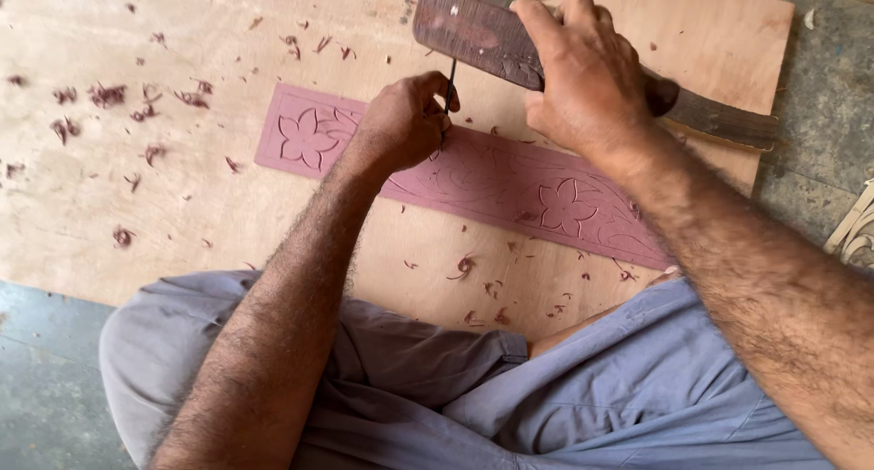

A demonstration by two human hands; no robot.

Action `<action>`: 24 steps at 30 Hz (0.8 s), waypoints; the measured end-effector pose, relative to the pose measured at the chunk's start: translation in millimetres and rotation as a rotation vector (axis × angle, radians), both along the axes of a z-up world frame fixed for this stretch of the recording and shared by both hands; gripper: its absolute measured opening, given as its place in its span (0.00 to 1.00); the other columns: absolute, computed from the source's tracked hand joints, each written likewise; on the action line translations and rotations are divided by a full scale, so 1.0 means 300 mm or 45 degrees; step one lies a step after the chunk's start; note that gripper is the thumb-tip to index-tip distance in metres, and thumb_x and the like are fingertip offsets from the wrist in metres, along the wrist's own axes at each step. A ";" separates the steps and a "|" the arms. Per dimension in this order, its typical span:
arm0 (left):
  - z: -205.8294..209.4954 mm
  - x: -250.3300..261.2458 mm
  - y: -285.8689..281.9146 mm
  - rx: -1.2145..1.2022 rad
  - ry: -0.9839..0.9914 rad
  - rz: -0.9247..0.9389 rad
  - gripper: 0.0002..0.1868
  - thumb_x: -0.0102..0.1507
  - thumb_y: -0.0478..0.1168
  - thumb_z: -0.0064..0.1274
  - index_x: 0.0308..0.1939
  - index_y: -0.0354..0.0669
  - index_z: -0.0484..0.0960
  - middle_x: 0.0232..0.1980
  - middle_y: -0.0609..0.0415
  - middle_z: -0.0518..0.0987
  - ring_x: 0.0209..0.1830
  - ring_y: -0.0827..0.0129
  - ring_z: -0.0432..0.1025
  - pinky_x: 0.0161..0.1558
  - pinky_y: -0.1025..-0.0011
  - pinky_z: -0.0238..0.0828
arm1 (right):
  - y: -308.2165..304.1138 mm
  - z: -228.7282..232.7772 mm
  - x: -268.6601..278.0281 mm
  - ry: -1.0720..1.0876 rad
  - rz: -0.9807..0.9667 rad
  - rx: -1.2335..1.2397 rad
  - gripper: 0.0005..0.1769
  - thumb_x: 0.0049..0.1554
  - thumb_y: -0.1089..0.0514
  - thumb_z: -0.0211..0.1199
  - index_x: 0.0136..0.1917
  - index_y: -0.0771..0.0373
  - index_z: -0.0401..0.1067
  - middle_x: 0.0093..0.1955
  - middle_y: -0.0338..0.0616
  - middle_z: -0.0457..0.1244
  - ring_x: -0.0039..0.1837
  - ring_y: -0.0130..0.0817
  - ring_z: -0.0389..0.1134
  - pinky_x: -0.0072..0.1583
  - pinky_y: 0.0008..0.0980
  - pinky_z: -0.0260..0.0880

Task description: The person carves floral patterns into a wooden panel using a chisel and a wooden mallet.

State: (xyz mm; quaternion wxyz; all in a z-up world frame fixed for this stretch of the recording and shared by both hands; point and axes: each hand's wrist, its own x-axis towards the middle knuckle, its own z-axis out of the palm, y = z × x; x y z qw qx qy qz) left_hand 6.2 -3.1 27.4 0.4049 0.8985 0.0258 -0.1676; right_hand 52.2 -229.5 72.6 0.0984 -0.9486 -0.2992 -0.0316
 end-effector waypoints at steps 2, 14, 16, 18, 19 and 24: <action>0.006 0.002 -0.004 -0.076 -0.009 -0.023 0.08 0.67 0.32 0.49 0.48 0.47 0.81 0.34 0.59 0.84 0.32 0.80 0.79 0.35 0.74 0.81 | -0.002 0.010 -0.021 0.063 -0.057 0.178 0.53 0.44 0.63 0.79 0.79 0.59 0.58 0.61 0.57 0.58 0.63 0.49 0.64 0.59 0.47 0.72; 0.050 -0.007 0.005 0.005 0.099 -0.171 0.09 0.71 0.36 0.46 0.49 0.51 0.82 0.34 0.58 0.83 0.32 0.77 0.77 0.36 0.70 0.81 | -0.020 0.010 -0.093 0.209 -0.285 0.285 0.48 0.51 0.61 0.77 0.78 0.56 0.55 0.61 0.56 0.58 0.59 0.46 0.67 0.51 0.45 0.76; 0.063 -0.004 0.005 -0.010 0.095 -0.183 0.08 0.69 0.37 0.49 0.49 0.51 0.82 0.36 0.58 0.84 0.34 0.77 0.77 0.38 0.70 0.81 | -0.028 0.012 -0.105 0.142 -0.235 0.116 0.47 0.49 0.61 0.77 0.77 0.52 0.58 0.61 0.54 0.60 0.60 0.46 0.68 0.51 0.46 0.76; 0.064 -0.003 0.006 -0.029 0.102 -0.196 0.07 0.68 0.37 0.51 0.49 0.51 0.82 0.37 0.59 0.84 0.36 0.78 0.78 0.41 0.70 0.80 | -0.036 -0.003 -0.130 0.220 -0.299 0.393 0.48 0.53 0.58 0.77 0.79 0.55 0.56 0.64 0.54 0.60 0.59 0.43 0.68 0.55 0.46 0.75; 0.061 -0.004 0.008 0.011 0.088 -0.218 0.08 0.68 0.37 0.51 0.49 0.51 0.82 0.38 0.59 0.84 0.37 0.77 0.78 0.42 0.69 0.80 | -0.032 -0.016 -0.137 0.218 -0.302 0.394 0.48 0.53 0.58 0.77 0.79 0.55 0.56 0.64 0.54 0.60 0.59 0.43 0.68 0.55 0.46 0.75; 0.067 0.005 0.003 -0.016 0.142 -0.260 0.08 0.69 0.39 0.50 0.51 0.52 0.81 0.40 0.58 0.85 0.38 0.76 0.79 0.44 0.70 0.81 | -0.032 -0.041 -0.166 0.068 -0.344 0.178 0.52 0.46 0.62 0.78 0.78 0.56 0.56 0.60 0.55 0.60 0.64 0.47 0.64 0.59 0.49 0.73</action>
